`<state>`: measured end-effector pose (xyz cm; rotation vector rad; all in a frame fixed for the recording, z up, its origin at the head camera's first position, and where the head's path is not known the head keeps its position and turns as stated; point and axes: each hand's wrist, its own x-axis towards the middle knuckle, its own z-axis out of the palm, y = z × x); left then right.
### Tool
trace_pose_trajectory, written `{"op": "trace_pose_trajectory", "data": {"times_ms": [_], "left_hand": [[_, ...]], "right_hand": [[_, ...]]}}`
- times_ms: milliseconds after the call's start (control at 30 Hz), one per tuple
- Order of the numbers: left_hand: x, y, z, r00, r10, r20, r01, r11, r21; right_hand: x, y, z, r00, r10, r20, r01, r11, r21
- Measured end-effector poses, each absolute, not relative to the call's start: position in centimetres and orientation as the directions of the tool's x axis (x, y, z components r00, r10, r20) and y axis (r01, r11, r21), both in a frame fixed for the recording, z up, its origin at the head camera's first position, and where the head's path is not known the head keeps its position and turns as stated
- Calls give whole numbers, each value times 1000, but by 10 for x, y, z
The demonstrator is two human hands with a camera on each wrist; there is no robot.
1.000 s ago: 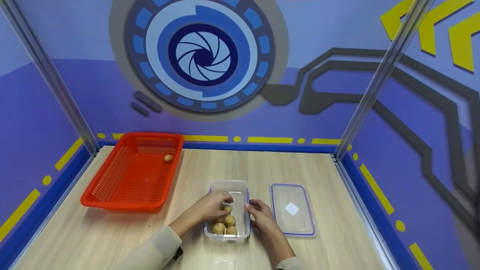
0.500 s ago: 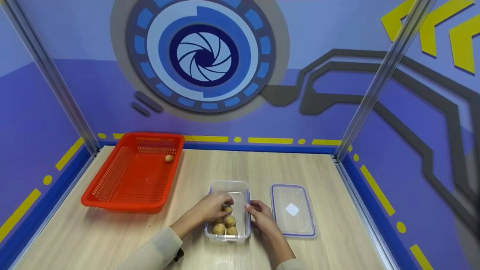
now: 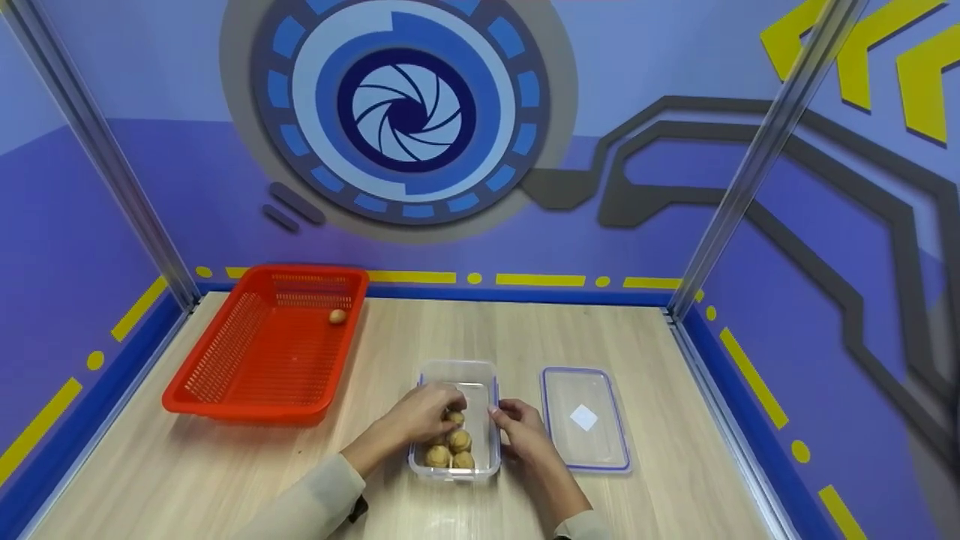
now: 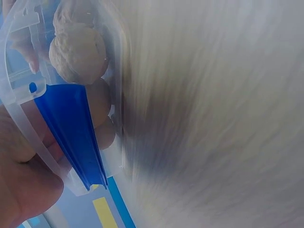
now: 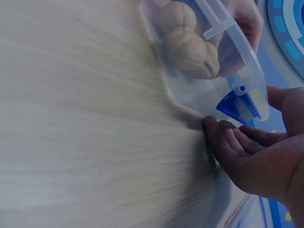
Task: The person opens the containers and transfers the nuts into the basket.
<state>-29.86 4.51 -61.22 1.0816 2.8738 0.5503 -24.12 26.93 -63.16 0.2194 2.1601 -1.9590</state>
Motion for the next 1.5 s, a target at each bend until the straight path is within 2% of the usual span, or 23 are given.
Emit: {"op": "trace_pose_trajectory", "data": {"times_ms": [133,433,1100,1500], "left_hand": [[-298,44,-613,-764,636,107,629,698,343],[-298,42,-615,-755,638,155,649,692,316],[-298,45,-615,-760,634,143,641,695,327],[-301,42,-614,-757,628,182,636,641,430]], "right_hand": [[-242,269,-631,-955,-36,-295,291,75,-954],[-243,268,-632,-961,-55,-272,268,67,-961],[-241,269,-635,-962,-13,-273,271,69,-960],[-240,269,-634,-970,-22,-240,237,98,-967]]}}
